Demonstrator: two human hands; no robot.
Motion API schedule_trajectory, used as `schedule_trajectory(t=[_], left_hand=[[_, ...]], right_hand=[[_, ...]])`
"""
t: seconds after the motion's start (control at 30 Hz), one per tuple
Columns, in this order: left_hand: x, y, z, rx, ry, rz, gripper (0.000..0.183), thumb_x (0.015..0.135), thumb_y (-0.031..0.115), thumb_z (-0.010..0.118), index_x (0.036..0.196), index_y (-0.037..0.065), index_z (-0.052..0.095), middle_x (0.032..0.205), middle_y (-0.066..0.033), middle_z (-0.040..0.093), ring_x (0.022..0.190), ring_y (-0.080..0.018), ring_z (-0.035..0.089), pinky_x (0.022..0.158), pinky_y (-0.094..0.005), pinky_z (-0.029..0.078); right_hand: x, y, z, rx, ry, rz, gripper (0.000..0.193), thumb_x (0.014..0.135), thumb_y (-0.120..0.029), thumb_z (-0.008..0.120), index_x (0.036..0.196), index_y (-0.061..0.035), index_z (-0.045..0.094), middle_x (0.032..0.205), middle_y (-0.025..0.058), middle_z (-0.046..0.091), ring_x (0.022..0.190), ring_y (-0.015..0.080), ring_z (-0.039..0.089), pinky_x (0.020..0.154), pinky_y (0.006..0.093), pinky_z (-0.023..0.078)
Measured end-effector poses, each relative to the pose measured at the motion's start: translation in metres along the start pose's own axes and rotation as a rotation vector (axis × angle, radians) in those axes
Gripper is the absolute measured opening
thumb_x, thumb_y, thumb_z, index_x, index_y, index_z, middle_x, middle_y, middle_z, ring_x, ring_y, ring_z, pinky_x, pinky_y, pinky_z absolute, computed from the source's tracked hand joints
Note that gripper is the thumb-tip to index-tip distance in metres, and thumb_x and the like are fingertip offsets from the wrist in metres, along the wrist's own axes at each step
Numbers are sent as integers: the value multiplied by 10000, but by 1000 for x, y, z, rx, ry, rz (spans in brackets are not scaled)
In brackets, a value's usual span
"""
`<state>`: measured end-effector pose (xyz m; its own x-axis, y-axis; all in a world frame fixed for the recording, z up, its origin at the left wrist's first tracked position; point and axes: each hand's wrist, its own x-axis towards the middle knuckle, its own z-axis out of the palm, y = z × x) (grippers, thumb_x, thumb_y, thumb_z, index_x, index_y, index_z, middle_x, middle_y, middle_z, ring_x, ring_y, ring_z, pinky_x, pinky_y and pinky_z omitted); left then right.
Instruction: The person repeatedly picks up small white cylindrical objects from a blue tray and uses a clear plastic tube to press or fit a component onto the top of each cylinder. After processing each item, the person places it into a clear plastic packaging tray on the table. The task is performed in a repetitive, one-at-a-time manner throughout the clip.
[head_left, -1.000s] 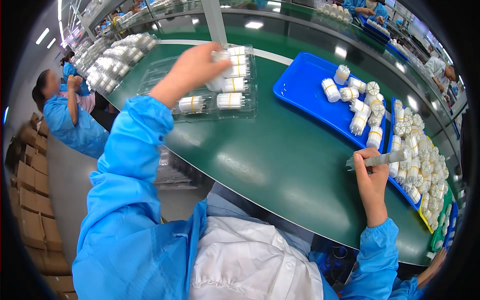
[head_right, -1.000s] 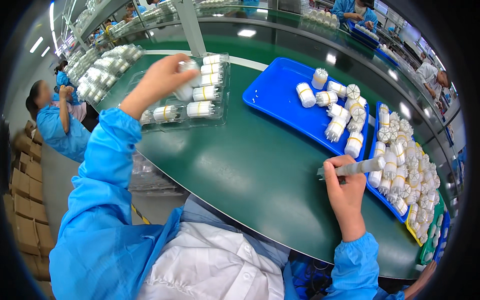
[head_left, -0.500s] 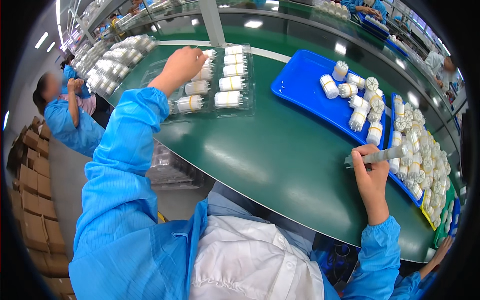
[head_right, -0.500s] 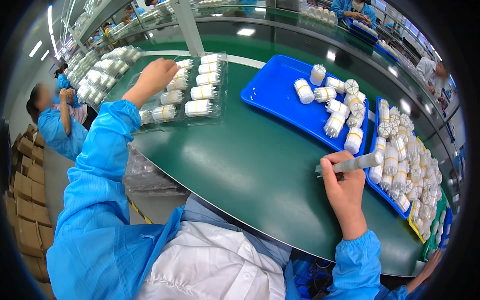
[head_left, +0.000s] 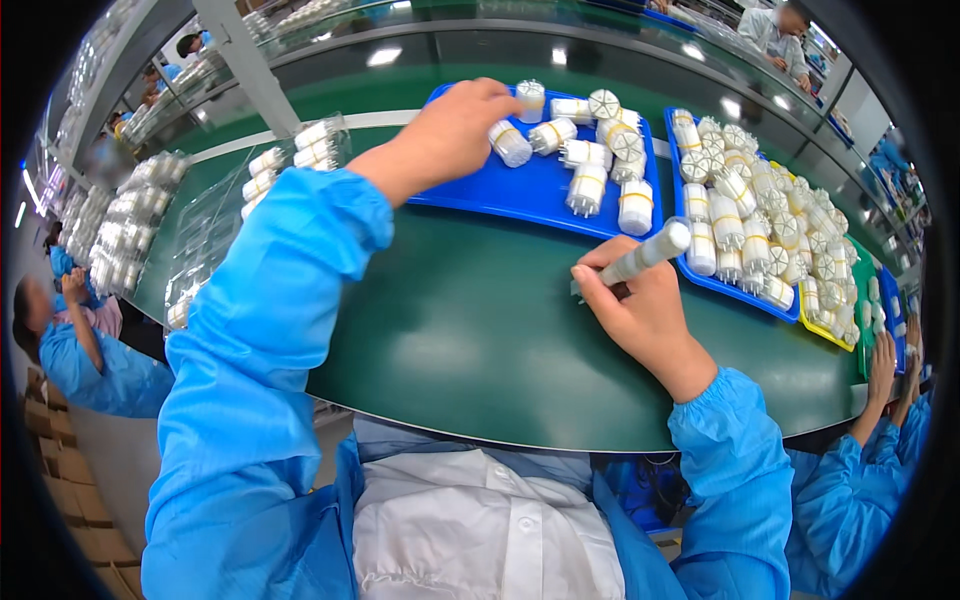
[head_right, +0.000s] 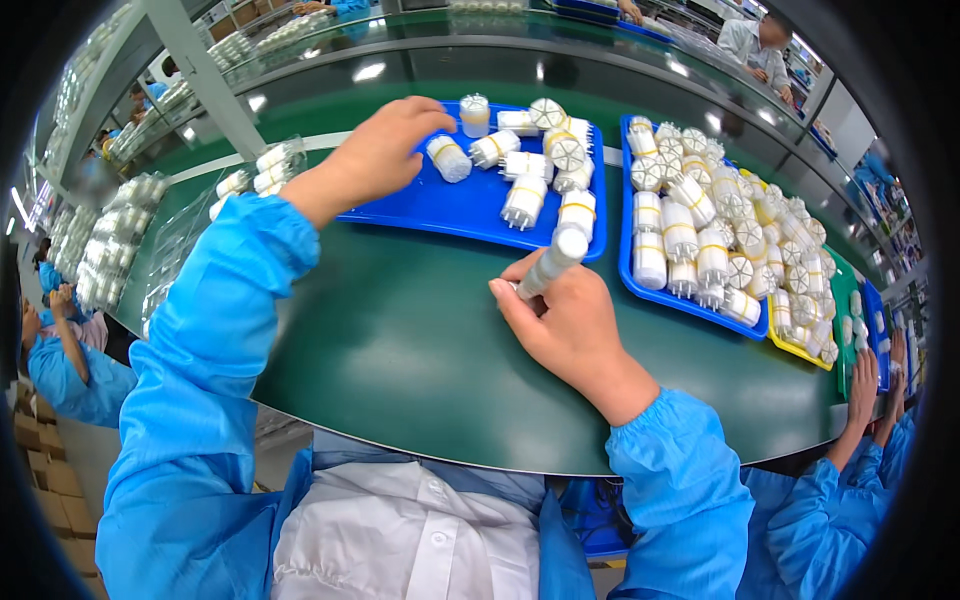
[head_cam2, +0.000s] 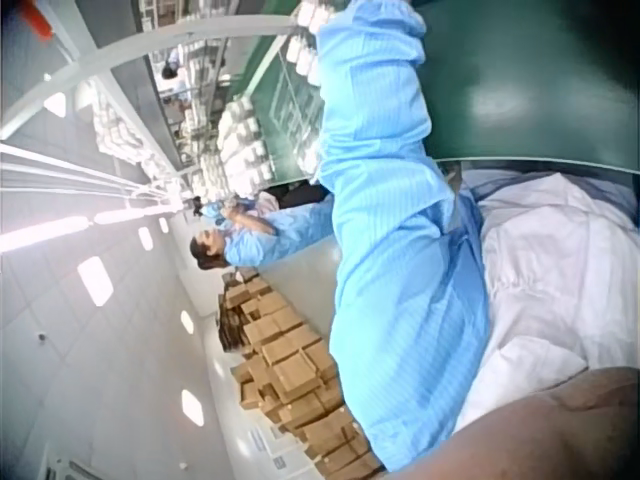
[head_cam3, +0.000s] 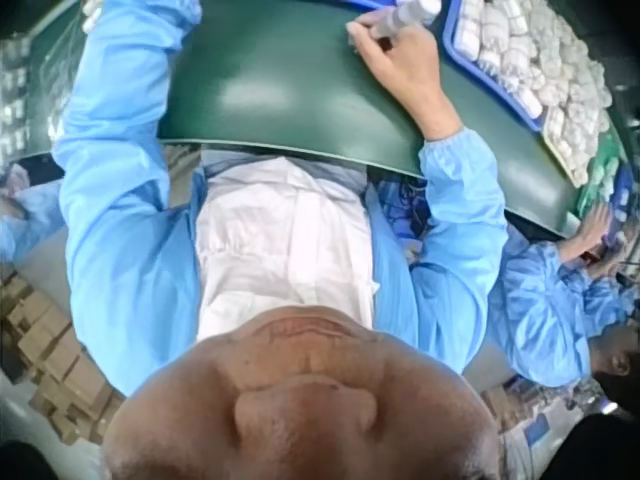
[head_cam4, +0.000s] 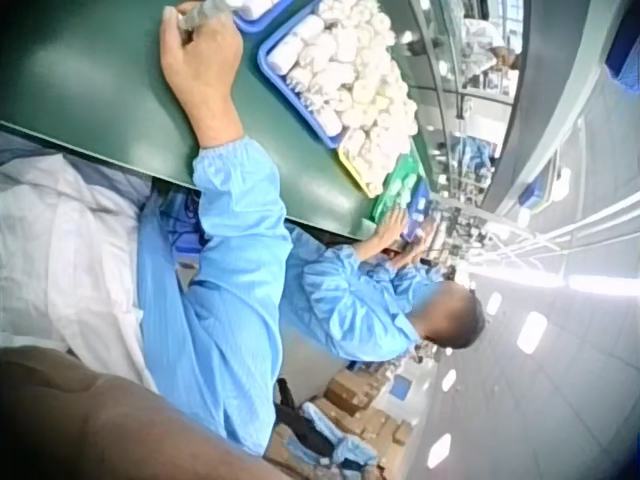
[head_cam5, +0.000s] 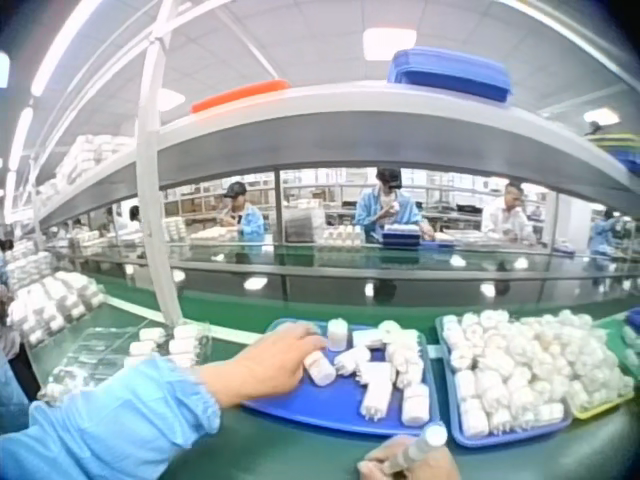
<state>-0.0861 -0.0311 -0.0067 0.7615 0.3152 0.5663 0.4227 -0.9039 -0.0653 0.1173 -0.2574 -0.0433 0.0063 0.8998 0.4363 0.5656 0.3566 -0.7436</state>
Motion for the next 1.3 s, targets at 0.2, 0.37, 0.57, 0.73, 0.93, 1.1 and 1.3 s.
schedule_trajectory(t=[0.2,0.37,0.57,0.73,0.93,1.1,1.3], left_hand=[[10,6,24,77,-261,22,395,810,85,693,1191,46,595,1145,-171,621,1095,-349,613,919,-442,507],[-15,35,-8,-171,-225,-333,514,748,120,794,1214,51,589,1128,-140,640,1072,-339,621,902,-405,514],[-32,96,-51,-299,-157,-123,496,705,164,850,1134,47,630,1038,-132,654,987,-321,630,856,-407,514],[-50,132,-15,-537,-92,-100,488,708,186,874,1116,51,643,996,-94,636,866,-279,615,764,-363,513],[-58,145,-3,-718,-102,-327,536,697,180,902,1137,45,628,959,-41,583,703,-140,492,641,-272,464],[-61,149,-2,-732,-67,-337,525,704,190,900,1129,46,627,945,-46,567,700,-150,495,632,-280,459],[-61,149,-3,-673,-36,-326,523,719,168,882,1154,42,622,971,-59,576,730,-166,519,653,-293,470]], right_hand=[[1,3,-4,-19,-10,31,166,884,-169,725,888,-8,687,676,82,652,578,185,626,556,323,485],[2,2,-6,-12,18,1,148,883,-144,730,899,-6,681,678,71,655,586,163,629,553,302,486],[4,-3,-13,34,92,44,160,902,-147,731,906,4,677,735,54,671,623,110,625,560,259,483],[8,0,-11,133,159,27,166,906,-160,736,914,0,691,757,47,676,647,92,614,569,248,476],[6,3,-11,184,158,22,152,900,-150,739,903,-5,695,751,45,673,645,91,607,569,245,477],[4,-12,-12,86,94,70,145,900,-144,735,902,-4,698,752,48,678,635,93,609,572,248,484],[3,-10,-4,200,52,141,159,912,-152,728,910,3,695,770,49,687,653,91,616,583,251,491]])
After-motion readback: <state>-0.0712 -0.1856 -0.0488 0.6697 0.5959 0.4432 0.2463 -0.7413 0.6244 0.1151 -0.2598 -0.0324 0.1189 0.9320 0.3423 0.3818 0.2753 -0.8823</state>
